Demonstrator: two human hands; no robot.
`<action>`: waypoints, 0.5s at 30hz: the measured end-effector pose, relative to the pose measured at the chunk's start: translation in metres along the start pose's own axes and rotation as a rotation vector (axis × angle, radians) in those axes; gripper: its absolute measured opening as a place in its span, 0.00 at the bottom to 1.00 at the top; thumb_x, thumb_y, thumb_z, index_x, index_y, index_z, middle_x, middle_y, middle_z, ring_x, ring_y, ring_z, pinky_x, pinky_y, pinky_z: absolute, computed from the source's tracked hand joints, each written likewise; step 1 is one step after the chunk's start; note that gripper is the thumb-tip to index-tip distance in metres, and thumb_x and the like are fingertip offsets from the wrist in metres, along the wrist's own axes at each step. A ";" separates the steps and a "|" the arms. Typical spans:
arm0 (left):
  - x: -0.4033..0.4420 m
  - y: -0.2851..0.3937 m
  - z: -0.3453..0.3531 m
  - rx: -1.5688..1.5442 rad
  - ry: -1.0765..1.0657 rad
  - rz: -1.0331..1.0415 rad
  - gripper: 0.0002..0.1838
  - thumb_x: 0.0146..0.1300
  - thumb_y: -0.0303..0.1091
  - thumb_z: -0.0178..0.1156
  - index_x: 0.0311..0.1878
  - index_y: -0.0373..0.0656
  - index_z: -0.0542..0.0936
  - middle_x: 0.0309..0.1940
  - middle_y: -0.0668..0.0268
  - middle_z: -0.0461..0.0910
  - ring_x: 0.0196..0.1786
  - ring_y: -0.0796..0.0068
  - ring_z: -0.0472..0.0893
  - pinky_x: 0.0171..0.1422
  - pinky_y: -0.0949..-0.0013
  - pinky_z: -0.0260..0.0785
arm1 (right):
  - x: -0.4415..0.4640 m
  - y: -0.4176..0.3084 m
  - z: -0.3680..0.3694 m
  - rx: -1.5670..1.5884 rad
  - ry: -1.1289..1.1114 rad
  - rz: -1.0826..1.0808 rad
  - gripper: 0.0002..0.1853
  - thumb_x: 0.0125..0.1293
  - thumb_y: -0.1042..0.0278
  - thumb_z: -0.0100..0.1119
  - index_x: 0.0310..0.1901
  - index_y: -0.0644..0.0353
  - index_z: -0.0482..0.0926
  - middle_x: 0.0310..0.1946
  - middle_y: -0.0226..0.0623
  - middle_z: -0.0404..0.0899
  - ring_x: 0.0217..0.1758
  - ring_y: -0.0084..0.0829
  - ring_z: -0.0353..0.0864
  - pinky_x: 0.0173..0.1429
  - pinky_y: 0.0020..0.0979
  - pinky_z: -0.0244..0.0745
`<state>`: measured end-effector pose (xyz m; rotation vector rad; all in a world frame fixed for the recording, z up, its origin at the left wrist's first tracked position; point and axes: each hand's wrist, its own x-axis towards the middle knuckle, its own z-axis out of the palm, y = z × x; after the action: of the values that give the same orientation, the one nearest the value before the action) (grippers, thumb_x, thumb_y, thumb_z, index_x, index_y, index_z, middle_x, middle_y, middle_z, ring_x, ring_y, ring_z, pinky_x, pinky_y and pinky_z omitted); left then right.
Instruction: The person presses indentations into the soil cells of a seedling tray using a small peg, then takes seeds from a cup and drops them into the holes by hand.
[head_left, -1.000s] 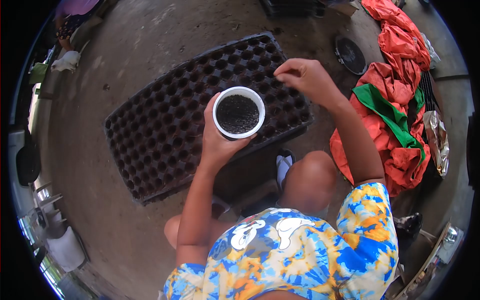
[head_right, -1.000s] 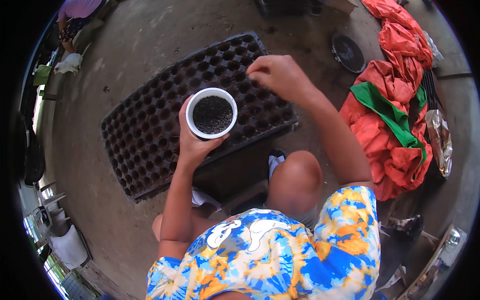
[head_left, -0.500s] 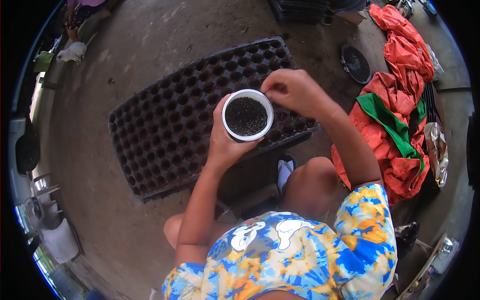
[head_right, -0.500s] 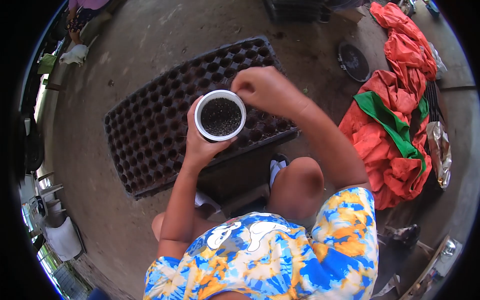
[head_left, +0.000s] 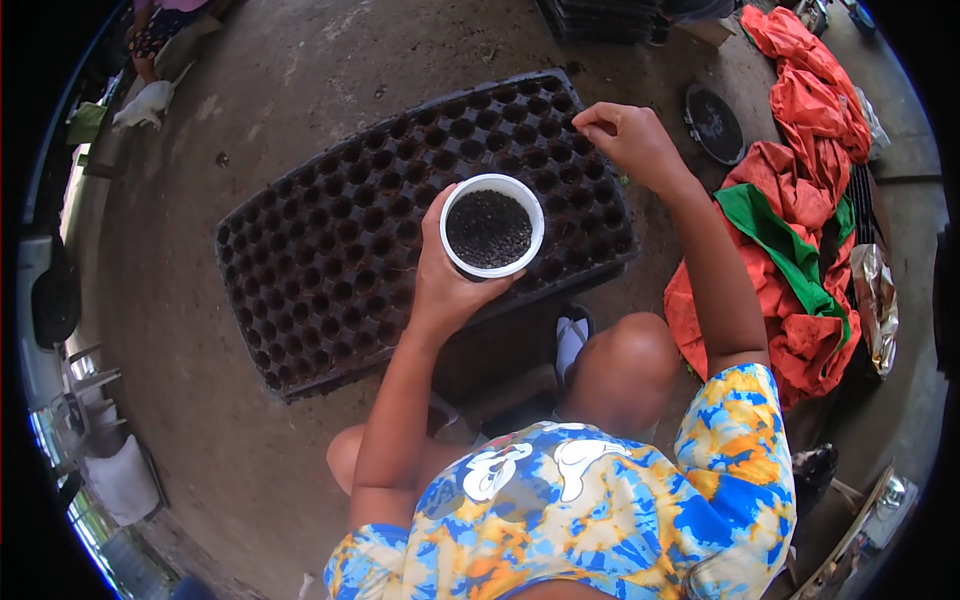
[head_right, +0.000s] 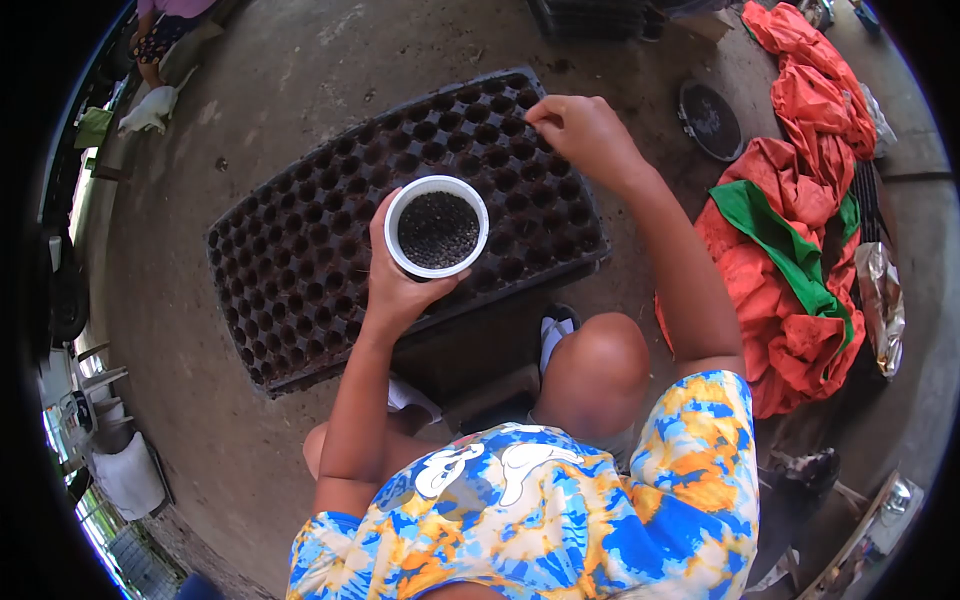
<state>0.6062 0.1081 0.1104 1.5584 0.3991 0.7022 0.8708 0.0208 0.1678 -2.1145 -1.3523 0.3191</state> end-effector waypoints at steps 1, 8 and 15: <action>0.000 -0.001 0.001 0.010 -0.001 0.005 0.55 0.37 0.29 0.78 0.69 0.39 0.56 0.60 0.58 0.69 0.63 0.66 0.71 0.69 0.64 0.62 | -0.006 -0.029 -0.004 0.046 -0.002 -0.099 0.08 0.57 0.73 0.60 0.37 0.63 0.84 0.35 0.42 0.84 0.36 0.39 0.84 0.44 0.33 0.77; -0.003 0.011 0.004 0.112 -0.036 -0.104 0.56 0.35 0.32 0.80 0.69 0.45 0.57 0.61 0.56 0.69 0.63 0.61 0.71 0.67 0.61 0.64 | -0.052 -0.112 0.054 -0.183 -0.428 -0.477 0.07 0.50 0.77 0.62 0.34 0.62 0.79 0.37 0.41 0.80 0.42 0.41 0.82 0.47 0.39 0.78; -0.002 0.005 0.006 0.128 -0.029 -0.078 0.57 0.34 0.31 0.80 0.69 0.42 0.56 0.62 0.57 0.68 0.63 0.63 0.72 0.67 0.63 0.64 | -0.041 -0.105 0.060 -0.015 -0.396 -0.400 0.08 0.50 0.80 0.60 0.35 0.63 0.80 0.35 0.43 0.80 0.37 0.42 0.82 0.43 0.38 0.78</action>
<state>0.6073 0.1017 0.1153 1.6629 0.4886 0.6030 0.7448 0.0377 0.1786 -1.7919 -1.9671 0.5792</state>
